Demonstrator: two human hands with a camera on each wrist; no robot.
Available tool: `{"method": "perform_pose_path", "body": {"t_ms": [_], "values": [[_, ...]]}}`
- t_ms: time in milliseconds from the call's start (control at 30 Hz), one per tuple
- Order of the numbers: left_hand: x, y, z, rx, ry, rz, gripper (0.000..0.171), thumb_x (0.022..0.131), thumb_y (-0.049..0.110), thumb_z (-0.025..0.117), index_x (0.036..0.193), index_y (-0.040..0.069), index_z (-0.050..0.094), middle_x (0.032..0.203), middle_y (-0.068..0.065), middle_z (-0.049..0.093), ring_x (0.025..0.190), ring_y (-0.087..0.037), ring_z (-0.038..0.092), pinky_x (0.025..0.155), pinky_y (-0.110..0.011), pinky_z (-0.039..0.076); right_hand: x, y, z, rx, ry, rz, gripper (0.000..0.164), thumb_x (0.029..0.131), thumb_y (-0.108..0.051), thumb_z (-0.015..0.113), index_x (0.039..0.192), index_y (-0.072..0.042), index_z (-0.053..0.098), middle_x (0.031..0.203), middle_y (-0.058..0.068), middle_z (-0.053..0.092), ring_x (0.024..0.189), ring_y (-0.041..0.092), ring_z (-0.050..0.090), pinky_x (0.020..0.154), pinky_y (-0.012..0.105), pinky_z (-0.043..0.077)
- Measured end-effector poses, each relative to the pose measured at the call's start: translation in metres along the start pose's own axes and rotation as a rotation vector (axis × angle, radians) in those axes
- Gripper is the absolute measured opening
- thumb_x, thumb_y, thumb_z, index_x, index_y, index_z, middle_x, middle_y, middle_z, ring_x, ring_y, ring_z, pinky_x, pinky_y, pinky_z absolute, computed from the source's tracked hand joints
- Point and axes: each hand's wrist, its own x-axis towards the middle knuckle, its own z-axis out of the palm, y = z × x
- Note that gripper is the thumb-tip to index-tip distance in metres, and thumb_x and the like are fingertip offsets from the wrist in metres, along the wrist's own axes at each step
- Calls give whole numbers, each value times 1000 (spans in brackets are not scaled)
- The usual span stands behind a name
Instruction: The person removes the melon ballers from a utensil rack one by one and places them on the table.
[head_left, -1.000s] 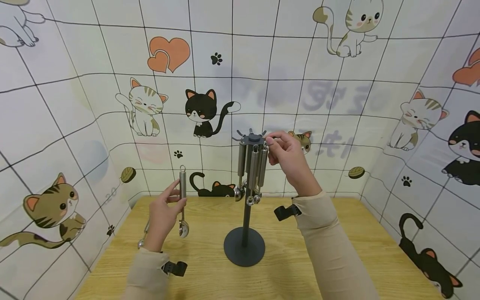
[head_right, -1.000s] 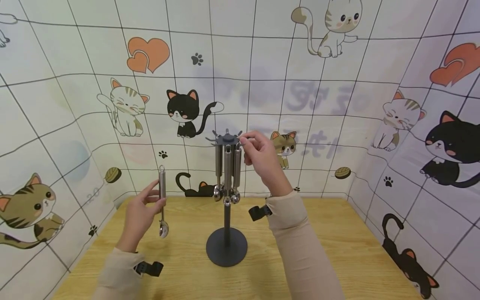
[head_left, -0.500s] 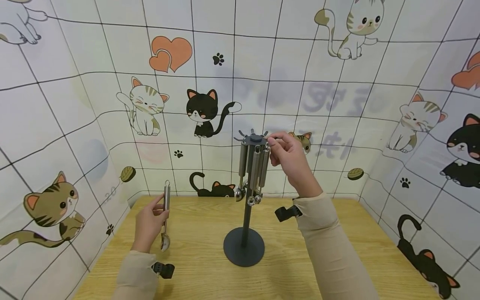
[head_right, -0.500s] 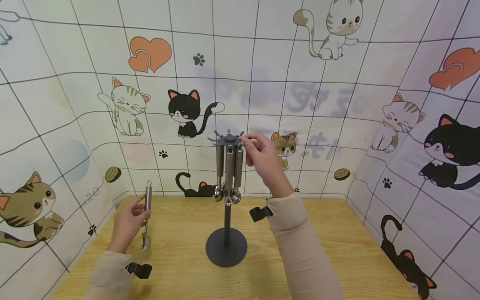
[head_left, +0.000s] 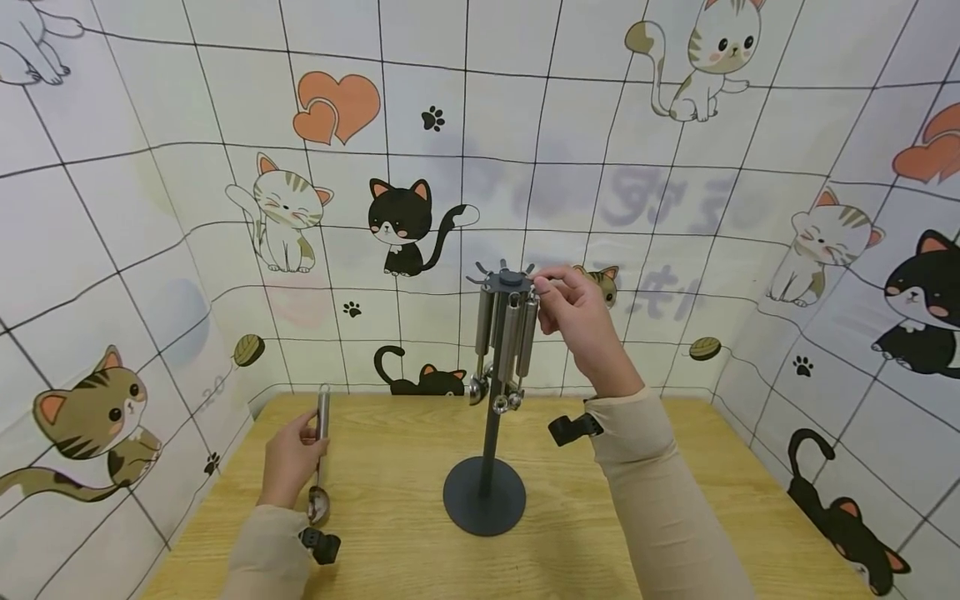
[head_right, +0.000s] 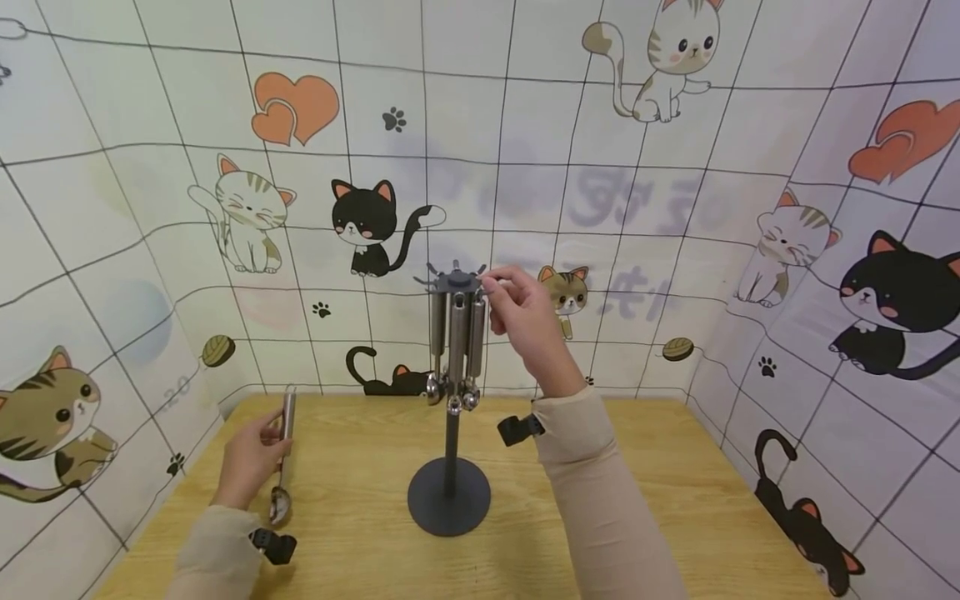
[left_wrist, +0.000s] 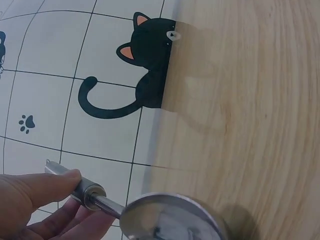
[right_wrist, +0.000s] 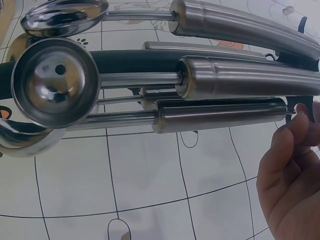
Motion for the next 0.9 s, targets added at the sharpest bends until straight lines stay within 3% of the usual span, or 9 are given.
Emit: {"method": "perform_pose_path", "body": {"t_ms": [233, 567, 767, 900], "values": [[10, -13, -4, -39, -62, -43, 58, 91, -3, 67, 146, -8, 47, 108, -29, 64, 90, -35, 68, 57, -34, 60, 1, 1, -2, 12, -1, -9, 24, 106, -25, 56, 120, -7, 61, 65, 3, 46, 59, 19, 46, 62, 31, 45], [17, -25, -14, 32, -138, -63, 56, 91, -2, 67, 143, -12, 47, 108, -34, 65, 76, -29, 68, 56, -36, 59, 1, 3, 2, 29, -5, 1, 25, 106, -26, 56, 123, -8, 61, 64, 4, 42, 61, 21, 45, 64, 34, 43], [17, -30, -12, 68, -182, -58, 54, 88, -2, 69, 137, -14, 50, 102, -33, 66, 67, -25, 67, 53, -37, 57, 0, 0, 2, 24, -1, 5, 23, 106, -24, 56, 121, -7, 61, 65, 4, 42, 61, 25, 43, 64, 35, 41], [21, -32, -8, 152, -160, -25, 53, 84, 1, 73, 131, -15, 56, 99, -30, 70, 75, -31, 68, 59, -39, 56, -2, -2, -1, 19, -1, 3, 21, 106, -23, 56, 119, -7, 62, 66, 3, 44, 60, 25, 41, 63, 36, 39]]}}
